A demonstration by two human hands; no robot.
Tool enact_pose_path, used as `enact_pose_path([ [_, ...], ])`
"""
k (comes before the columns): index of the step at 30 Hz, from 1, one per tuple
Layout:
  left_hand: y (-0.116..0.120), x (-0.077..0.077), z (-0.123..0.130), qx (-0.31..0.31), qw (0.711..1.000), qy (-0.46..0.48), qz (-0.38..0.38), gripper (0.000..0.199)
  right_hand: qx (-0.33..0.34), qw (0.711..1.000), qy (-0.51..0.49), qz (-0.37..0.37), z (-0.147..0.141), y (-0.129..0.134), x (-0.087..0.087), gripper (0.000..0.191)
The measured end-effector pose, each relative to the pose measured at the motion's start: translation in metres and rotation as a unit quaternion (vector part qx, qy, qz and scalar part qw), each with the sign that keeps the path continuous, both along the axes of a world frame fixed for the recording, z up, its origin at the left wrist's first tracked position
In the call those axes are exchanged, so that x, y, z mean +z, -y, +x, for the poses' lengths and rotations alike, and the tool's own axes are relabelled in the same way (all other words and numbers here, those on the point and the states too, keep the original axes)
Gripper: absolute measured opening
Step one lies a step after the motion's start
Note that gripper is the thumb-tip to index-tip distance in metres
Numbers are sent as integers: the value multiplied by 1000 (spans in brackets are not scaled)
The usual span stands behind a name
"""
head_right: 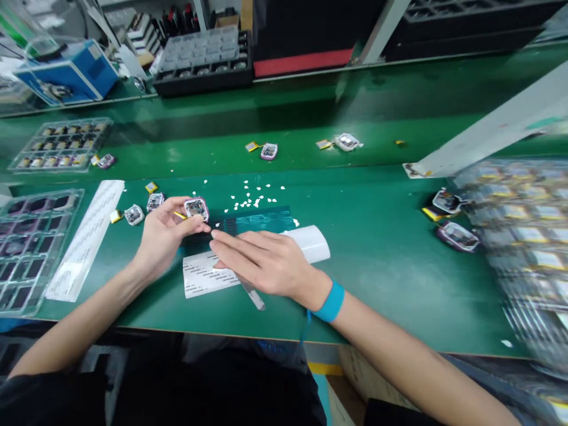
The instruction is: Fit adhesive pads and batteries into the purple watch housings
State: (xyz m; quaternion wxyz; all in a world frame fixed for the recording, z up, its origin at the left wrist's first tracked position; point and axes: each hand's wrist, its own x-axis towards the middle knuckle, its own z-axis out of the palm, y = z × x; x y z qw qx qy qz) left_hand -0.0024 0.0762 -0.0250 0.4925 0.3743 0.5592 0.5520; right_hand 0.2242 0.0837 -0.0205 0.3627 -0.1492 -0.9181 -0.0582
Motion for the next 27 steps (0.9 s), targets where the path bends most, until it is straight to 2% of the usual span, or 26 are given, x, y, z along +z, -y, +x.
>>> enact_pose_path([
  [2,-29,-4,-13,9,995,-100,9,42,-2,1000,-12,29,-1,-1,-1,19],
  [3,-47,-3,-21,11,982,-186,13,39,-4,999,-18,39,-2,-1,-1,19],
  [4,-66,-2,-30,11,953,-302,6,35,-5,999,-26,45,-3,-2,-2,19],
  [5,-84,1,-37,3,906,-424,-12,29,-7,998,-32,50,-4,-2,-3,19],
  [6,-102,4,-43,-8,886,-463,-18,22,-11,998,-36,56,-5,-2,-4,20],
  [8,-131,11,-46,-24,856,-516,-13,12,-15,997,-40,69,-6,-3,-5,21],
  [10,-153,14,-34,-43,843,-536,14,13,-15,996,-37,80,-6,-3,-7,21],
  [14,-184,1,16,-124,838,-526,75,29,-22,995,-36,93,-5,-5,-9,21],
  [16,-197,-8,41,-162,846,-498,98,25,-20,994,-42,97,-5,-6,-9,21],
  [19,-207,-18,61,-171,869,-451,114,10,-16,995,-44,84,-6,-6,-9,25],
  [22,-199,-18,62,-129,901,-397,116,17,-26,996,-60,65,-7,-5,-6,30],
  [24,-181,-14,55,-102,922,-352,124,18,-44,993,-90,59,-8,-5,-4,28],
  [27,-131,-4,40,-87,945,-281,140,11,-79,989,-123,35,-7,-4,0,33],
])
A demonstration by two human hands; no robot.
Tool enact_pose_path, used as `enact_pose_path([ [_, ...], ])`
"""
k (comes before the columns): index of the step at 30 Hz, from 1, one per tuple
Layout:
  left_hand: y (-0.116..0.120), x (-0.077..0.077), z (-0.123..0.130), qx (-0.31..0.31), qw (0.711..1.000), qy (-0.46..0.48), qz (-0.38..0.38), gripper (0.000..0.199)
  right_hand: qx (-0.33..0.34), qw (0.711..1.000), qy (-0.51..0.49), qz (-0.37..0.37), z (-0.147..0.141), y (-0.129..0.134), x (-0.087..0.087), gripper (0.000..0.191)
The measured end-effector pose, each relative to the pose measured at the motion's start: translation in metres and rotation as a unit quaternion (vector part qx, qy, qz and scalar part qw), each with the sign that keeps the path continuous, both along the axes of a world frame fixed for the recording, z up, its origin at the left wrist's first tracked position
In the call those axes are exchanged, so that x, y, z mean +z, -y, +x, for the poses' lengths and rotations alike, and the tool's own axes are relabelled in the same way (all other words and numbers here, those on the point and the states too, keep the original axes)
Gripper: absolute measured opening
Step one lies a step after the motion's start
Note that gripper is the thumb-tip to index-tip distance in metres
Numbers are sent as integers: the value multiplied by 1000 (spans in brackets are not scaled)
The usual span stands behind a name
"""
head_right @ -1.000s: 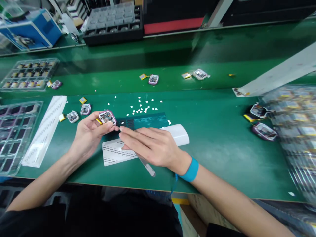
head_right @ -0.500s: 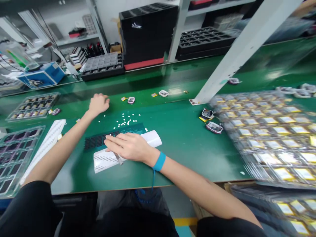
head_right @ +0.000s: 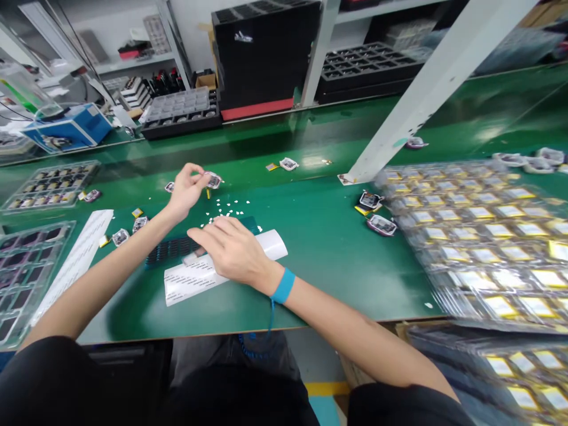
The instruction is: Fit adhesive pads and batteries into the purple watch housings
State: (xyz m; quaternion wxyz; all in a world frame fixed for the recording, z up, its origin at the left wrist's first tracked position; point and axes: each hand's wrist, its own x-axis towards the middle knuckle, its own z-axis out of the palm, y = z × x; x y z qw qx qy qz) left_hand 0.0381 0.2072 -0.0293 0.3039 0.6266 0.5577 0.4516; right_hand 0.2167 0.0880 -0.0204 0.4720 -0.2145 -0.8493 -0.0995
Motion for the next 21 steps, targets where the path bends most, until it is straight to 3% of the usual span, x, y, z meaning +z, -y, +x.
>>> enact_pose_path([
  [4,86,14,-14,-71,985,156,-33,37,-24,996,-34,-75,3,4,0,28],
  [8,141,17,-13,-88,970,212,-79,32,-52,991,34,-118,4,4,-9,19],
  [16,160,7,-12,-92,949,284,-98,25,-13,987,81,-136,3,5,-17,10],
  [21,171,7,-9,-66,954,280,-91,18,0,984,74,-165,-1,15,-18,23],
])
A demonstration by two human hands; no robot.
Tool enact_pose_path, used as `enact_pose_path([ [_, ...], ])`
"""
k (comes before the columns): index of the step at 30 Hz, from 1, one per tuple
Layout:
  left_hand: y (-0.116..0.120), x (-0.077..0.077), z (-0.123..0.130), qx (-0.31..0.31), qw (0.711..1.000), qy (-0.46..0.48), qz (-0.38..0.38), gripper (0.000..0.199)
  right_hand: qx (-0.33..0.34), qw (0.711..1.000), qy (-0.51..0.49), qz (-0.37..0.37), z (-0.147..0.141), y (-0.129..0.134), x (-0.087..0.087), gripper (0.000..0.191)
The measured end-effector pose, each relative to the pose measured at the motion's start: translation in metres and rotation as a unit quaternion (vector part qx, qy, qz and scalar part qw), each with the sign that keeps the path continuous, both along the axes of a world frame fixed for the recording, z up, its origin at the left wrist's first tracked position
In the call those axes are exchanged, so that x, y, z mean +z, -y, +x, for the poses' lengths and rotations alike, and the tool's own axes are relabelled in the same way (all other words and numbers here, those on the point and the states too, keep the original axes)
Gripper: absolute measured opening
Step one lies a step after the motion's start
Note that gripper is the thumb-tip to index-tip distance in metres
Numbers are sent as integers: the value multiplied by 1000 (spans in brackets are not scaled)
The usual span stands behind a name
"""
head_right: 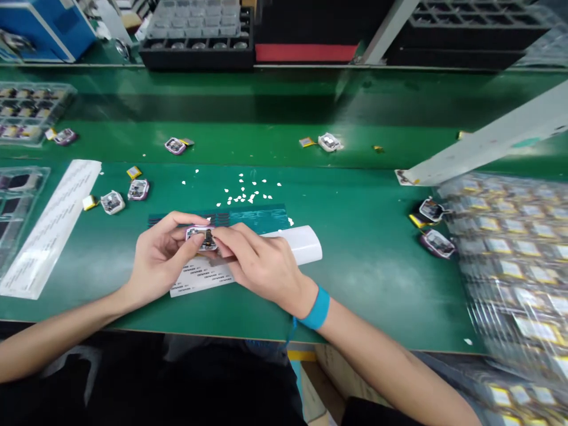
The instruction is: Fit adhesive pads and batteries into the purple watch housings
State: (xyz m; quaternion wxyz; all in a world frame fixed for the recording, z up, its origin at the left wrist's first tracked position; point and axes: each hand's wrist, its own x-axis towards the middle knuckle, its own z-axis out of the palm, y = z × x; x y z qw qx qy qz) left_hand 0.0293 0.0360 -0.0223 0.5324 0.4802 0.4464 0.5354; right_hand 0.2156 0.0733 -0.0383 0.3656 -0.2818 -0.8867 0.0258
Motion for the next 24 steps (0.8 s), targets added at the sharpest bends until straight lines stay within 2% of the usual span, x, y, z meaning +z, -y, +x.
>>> enact_pose_path([
  [3,5,-1,1,8,1000,-6,6,12,4,1000,-14,-25,0,3,-1,23],
  [8,5,-1,0,22,996,-85,23,12,17,999,18,-25,3,0,1,27],
  [15,-3,-5,-2,43,997,-62,-2,11,43,995,-2,-94,8,-11,5,24],
  [19,-2,-6,-1,1,996,-89,-9,3,17,997,19,-67,8,-11,5,26],
  [24,-1,-2,-2,-48,996,-69,-29,5,-4,1000,13,-22,10,-6,1,34],
])
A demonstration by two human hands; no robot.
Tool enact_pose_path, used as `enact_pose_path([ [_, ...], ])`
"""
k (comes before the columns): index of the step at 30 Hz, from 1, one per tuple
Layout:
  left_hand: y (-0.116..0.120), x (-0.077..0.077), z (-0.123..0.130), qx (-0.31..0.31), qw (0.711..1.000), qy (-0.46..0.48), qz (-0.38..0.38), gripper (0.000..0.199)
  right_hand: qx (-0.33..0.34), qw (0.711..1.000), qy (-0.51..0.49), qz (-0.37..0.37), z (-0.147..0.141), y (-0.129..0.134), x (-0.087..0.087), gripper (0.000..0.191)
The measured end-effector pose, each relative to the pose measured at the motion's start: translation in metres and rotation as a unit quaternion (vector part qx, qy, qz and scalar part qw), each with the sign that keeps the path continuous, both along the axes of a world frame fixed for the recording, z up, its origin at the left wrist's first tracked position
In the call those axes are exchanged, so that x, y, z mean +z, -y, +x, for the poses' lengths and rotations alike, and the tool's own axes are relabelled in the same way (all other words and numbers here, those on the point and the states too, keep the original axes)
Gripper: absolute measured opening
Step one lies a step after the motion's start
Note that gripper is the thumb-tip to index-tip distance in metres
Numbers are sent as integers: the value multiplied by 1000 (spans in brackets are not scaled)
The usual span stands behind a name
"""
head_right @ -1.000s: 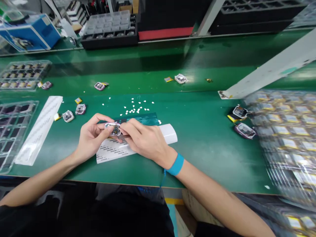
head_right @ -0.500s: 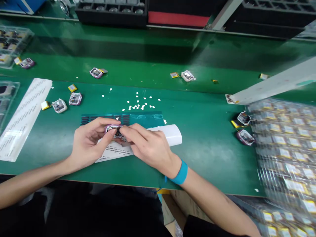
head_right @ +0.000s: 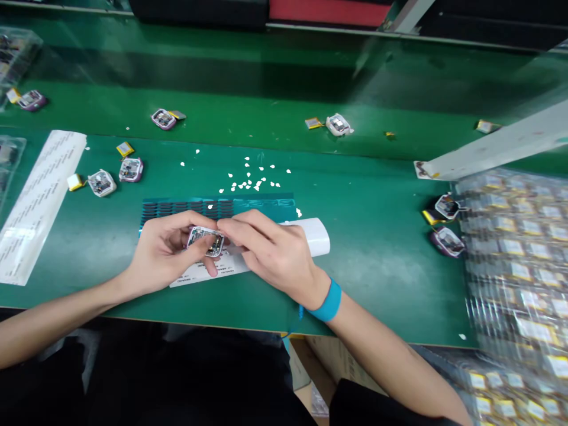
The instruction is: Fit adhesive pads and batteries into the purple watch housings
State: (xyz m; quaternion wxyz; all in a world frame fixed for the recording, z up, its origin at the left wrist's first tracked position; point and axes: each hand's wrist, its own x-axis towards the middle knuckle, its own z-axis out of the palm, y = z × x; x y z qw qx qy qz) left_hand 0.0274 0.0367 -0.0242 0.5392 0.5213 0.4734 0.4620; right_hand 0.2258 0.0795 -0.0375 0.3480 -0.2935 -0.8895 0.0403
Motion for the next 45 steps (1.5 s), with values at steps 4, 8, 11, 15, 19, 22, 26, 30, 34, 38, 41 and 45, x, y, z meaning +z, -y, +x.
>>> enact_pose_path([
  [4,0,3,-1,-3,1000,9,-12,6,11,998,30,50,4,1,-4,38],
  [8,-1,3,-1,-3,999,19,-26,6,26,994,59,92,7,-3,-1,38],
  [11,-1,3,0,-4,999,23,-31,6,31,987,109,116,8,-5,5,35],
  [15,-1,4,1,-1,999,3,-44,3,-58,986,119,97,8,-8,8,42],
  [19,-2,6,-1,14,999,-5,-47,7,-103,986,109,73,8,-9,9,56],
  [22,-3,5,-2,10,999,9,-52,10,-33,988,128,77,9,-7,11,54],
  [26,-2,3,-2,-11,998,36,-52,10,44,987,137,66,12,-5,13,43],
  [30,-1,1,0,-1,997,52,-60,14,49,988,122,74,14,-6,12,34],
  [34,1,1,1,26,996,59,-55,15,52,990,114,70,14,-3,10,38],
  [38,3,-1,2,18,996,56,-59,18,55,989,125,59,9,2,8,39],
  [41,6,-4,3,29,999,-11,-21,19,40,988,142,52,4,7,8,41],
  [45,7,-7,3,41,990,-119,64,16,13,982,180,62,-3,13,7,40],
])
